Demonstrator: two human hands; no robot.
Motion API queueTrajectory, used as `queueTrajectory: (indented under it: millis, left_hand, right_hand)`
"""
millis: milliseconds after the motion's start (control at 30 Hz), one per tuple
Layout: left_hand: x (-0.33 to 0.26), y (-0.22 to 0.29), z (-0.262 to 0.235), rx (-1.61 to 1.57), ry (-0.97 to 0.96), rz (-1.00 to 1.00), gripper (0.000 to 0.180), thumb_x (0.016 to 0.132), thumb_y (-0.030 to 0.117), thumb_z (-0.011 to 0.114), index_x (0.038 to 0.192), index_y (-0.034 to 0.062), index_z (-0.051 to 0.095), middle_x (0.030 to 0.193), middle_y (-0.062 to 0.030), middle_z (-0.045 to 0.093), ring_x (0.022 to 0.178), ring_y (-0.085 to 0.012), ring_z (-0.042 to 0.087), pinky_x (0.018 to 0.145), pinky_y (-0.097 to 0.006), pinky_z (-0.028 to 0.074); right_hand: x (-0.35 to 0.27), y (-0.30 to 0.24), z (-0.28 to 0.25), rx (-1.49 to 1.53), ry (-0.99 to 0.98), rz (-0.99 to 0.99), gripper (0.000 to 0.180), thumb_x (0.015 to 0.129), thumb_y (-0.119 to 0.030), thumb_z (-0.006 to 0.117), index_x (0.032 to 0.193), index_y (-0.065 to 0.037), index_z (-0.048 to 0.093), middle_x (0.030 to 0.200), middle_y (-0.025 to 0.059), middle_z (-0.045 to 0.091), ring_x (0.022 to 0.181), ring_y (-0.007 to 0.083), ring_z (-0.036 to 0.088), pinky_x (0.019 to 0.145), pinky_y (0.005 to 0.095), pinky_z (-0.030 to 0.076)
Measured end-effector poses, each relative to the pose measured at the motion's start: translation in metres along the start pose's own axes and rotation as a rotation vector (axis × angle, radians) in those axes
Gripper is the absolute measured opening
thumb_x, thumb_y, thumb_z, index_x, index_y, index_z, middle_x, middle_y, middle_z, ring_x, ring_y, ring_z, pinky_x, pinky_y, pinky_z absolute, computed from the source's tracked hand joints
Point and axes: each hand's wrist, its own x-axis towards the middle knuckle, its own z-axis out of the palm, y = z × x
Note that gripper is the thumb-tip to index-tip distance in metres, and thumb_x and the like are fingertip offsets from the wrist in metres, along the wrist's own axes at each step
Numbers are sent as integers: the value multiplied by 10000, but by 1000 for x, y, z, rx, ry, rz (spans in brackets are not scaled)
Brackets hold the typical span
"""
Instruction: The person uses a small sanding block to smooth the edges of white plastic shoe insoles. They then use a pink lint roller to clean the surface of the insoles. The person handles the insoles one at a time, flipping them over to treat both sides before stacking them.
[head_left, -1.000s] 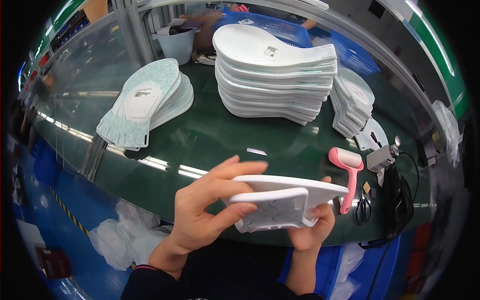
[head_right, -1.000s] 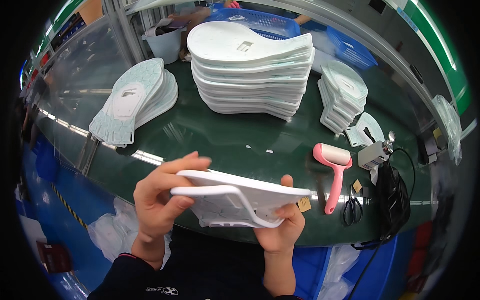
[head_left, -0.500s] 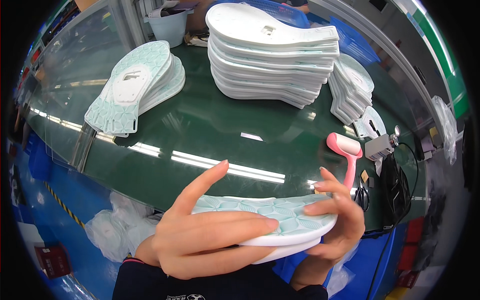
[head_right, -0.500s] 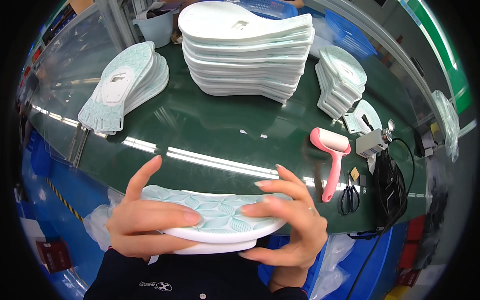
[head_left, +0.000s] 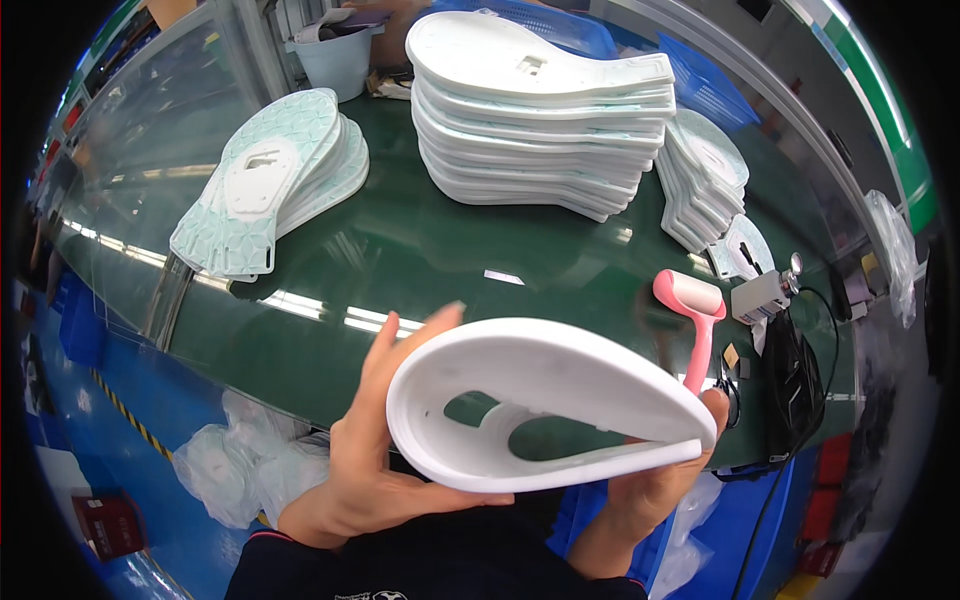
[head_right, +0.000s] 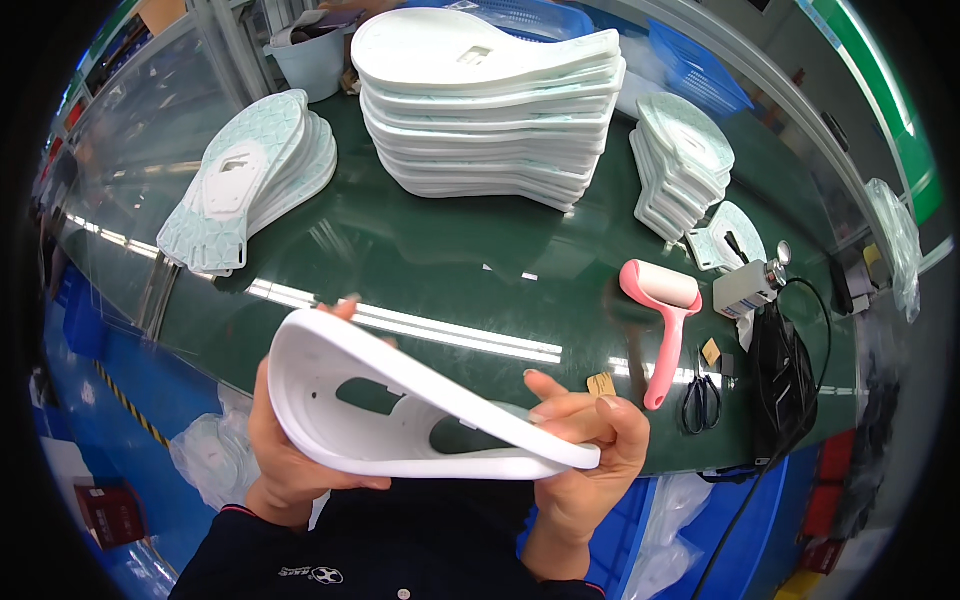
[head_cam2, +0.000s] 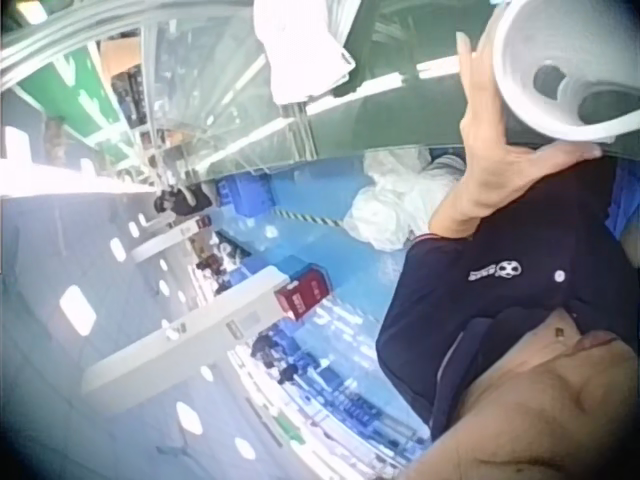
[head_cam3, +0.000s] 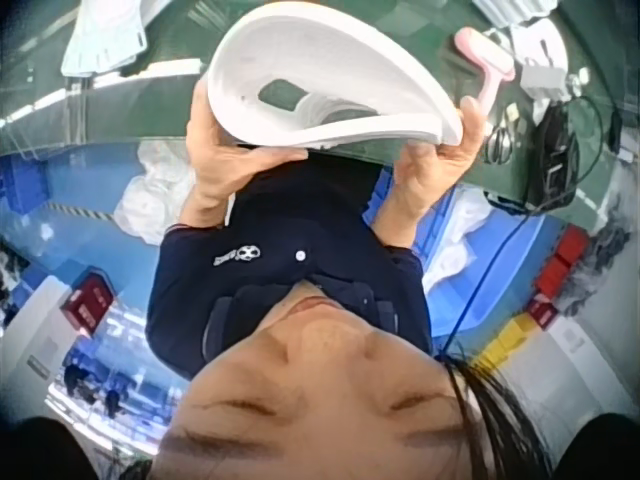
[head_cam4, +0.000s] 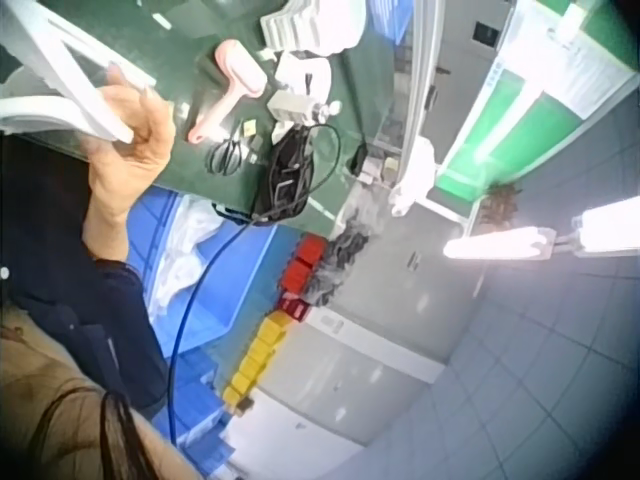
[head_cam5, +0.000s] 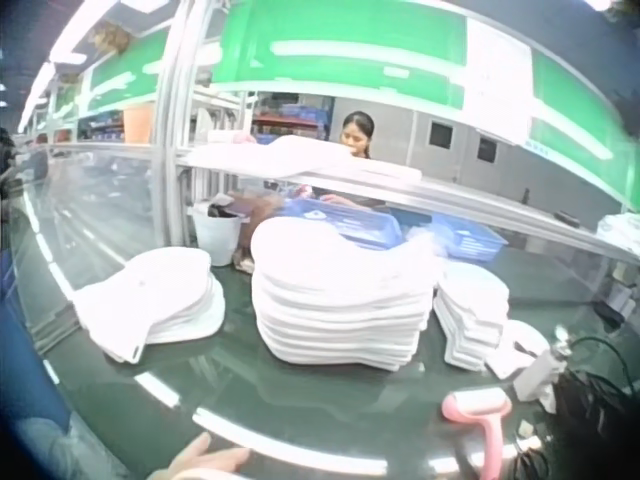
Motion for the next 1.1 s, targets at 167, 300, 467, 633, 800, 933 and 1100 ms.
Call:
queueTrajectory:
  millis: [167,300,467,633,800,933,1100]
  left_hand:
    - [10,5,-3,59,-35,236,706,551,279,818,1118,-12,515,1071,-139,594,1142,-288,472,1028,-537,87]
    - [17,19,-6,234,-132,197,503,629,284,767,1046,77,575,924,-28,656,1118,-274,488,1024,-550,99]
    - [19,19,-12,458,-284,373,351,679,228,720,975,117,568,923,-27,652,1116,-291,479,995,-624,132]
    - [18,28,-11,489,-309,354,249,707,175,676,942,178,593,942,43,639,1087,-270,495,996,-639,132]
    - [19,25,-9,326,-268,226,302,672,152,718,954,167,611,966,36,634,1059,-217,526,1022,-577,91]
    - [9,0,-1,-45,-49,63,696,557,178,799,1121,8,427,1013,-138,595,1079,-286,514,1034,-516,101]
    - [21,14,5,447,-257,297,691,593,285,784,1178,89,472,1030,-37,578,1030,-241,540,1017,-554,183]
  right_hand:
    - [-6,12,-14,11,-56,54,583,690,-58,712,1203,-85,437,714,61,606,892,223,577,916,570,366]
    - [-3,25,-29,-82,-208,40,536,647,20,696,1140,-49,496,784,113,642,977,255,556,950,564,326]
    - [0,36,-27,-172,-284,86,467,616,35,695,1060,-14,557,799,129,653,1017,252,537,982,527,302]
    - [-1,41,-26,-150,-278,91,484,607,-9,723,1061,-13,560,793,121,656,1016,252,530,982,521,303]
    - [0,44,-35,-162,-278,4,521,598,-37,739,1082,-8,548,773,109,658,965,235,542,971,520,317]
    - [8,20,-31,-112,-263,-81,524,581,-53,750,1064,-6,553,747,85,661,875,195,555,948,505,346]
    - [19,-16,-10,-543,-413,-271,496,537,-100,750,1003,-34,595,723,19,670,726,150,585,893,439,415]
